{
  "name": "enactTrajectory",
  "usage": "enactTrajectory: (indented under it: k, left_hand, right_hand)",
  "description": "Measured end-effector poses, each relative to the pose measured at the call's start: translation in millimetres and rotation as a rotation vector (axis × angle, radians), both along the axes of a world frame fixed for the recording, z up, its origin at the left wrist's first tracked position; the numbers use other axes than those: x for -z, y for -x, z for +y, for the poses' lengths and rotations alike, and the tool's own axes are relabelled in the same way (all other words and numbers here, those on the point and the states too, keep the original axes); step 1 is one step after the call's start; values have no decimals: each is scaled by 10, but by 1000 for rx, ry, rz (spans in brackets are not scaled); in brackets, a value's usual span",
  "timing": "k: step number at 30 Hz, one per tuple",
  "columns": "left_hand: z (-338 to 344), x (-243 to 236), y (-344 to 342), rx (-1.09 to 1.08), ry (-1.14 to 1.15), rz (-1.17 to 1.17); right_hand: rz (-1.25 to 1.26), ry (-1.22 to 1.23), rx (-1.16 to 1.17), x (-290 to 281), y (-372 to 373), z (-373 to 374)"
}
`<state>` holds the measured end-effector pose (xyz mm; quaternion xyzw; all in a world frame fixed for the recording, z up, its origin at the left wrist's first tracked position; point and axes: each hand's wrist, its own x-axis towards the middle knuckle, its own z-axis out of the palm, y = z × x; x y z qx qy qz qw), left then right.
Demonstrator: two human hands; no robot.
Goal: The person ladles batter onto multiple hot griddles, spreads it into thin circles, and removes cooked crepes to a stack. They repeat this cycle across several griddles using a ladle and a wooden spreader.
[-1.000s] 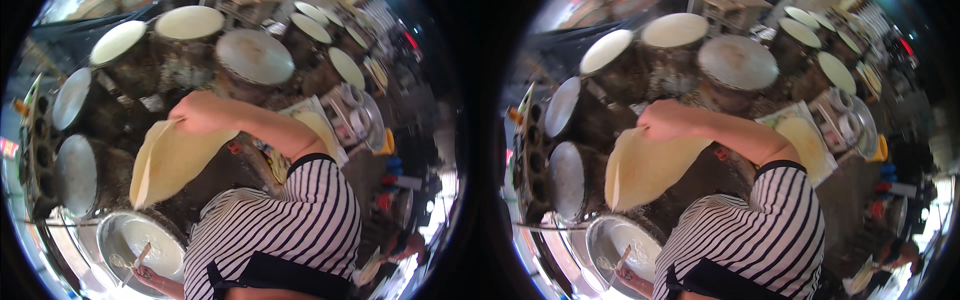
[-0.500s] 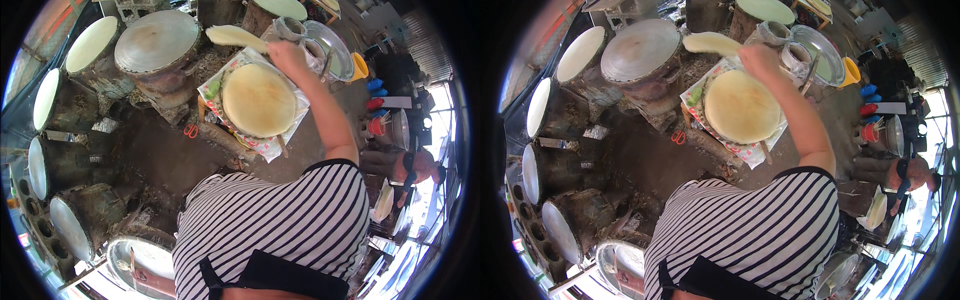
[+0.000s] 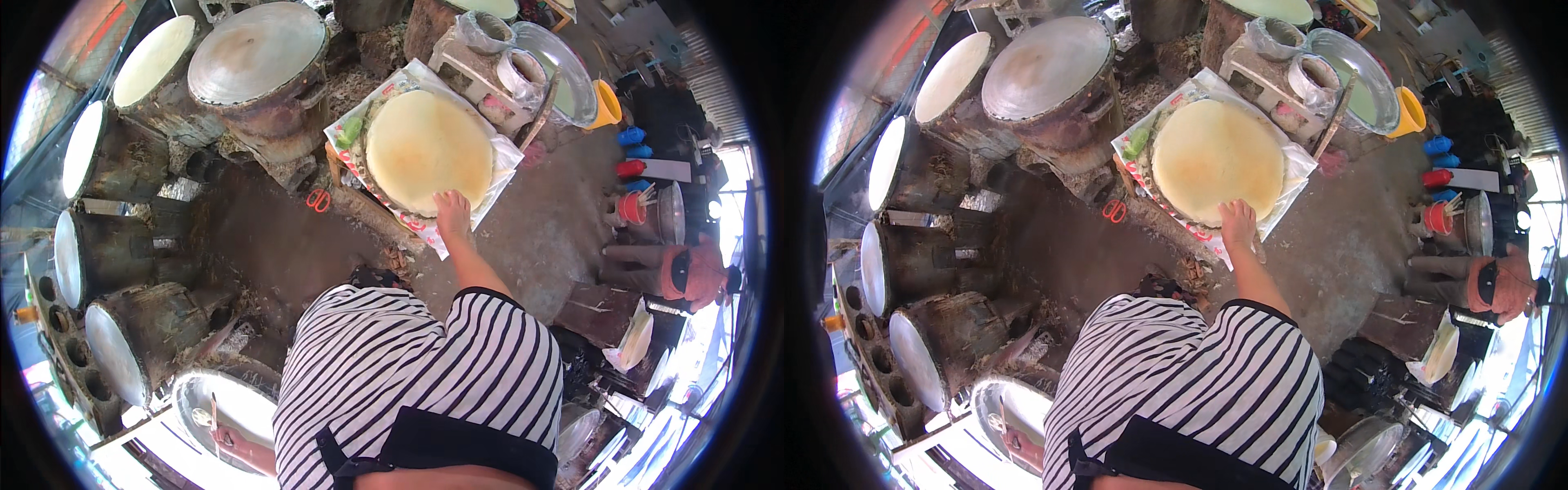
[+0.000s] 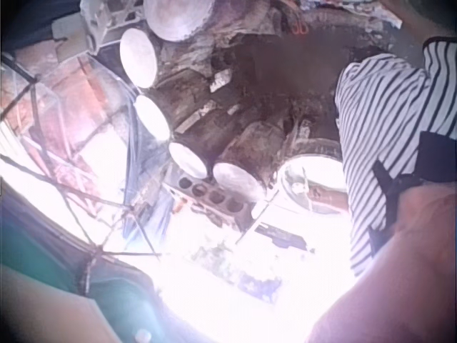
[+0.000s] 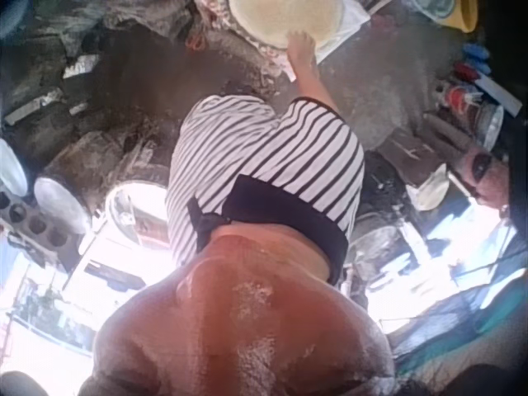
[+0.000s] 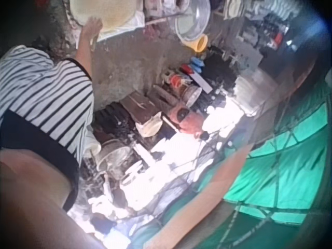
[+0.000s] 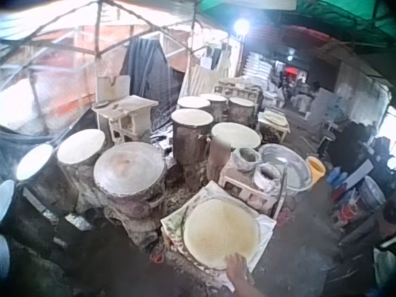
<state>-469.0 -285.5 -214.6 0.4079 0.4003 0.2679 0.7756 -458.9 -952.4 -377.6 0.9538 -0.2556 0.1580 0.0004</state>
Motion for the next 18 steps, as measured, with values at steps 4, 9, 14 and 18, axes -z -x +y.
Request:
enactTrajectory:
  k: [4,9,14,18]
  left_hand:
    - [5,-121,244,-95,23,-39]
    - [-178,-451,570,-383,54,-110]
    - [293,153,1197,-373,527,-520]
    - [146,372,1463,-434,531,-452]
  right_hand:
    - [128,-82,-150,-104,-161,-58]
    - [245,-158,-233,37,72,-21]
    - [192,-330,-767,-572,-1389,1430]
    - [264,-705,-1391,-856,-2221,3615]
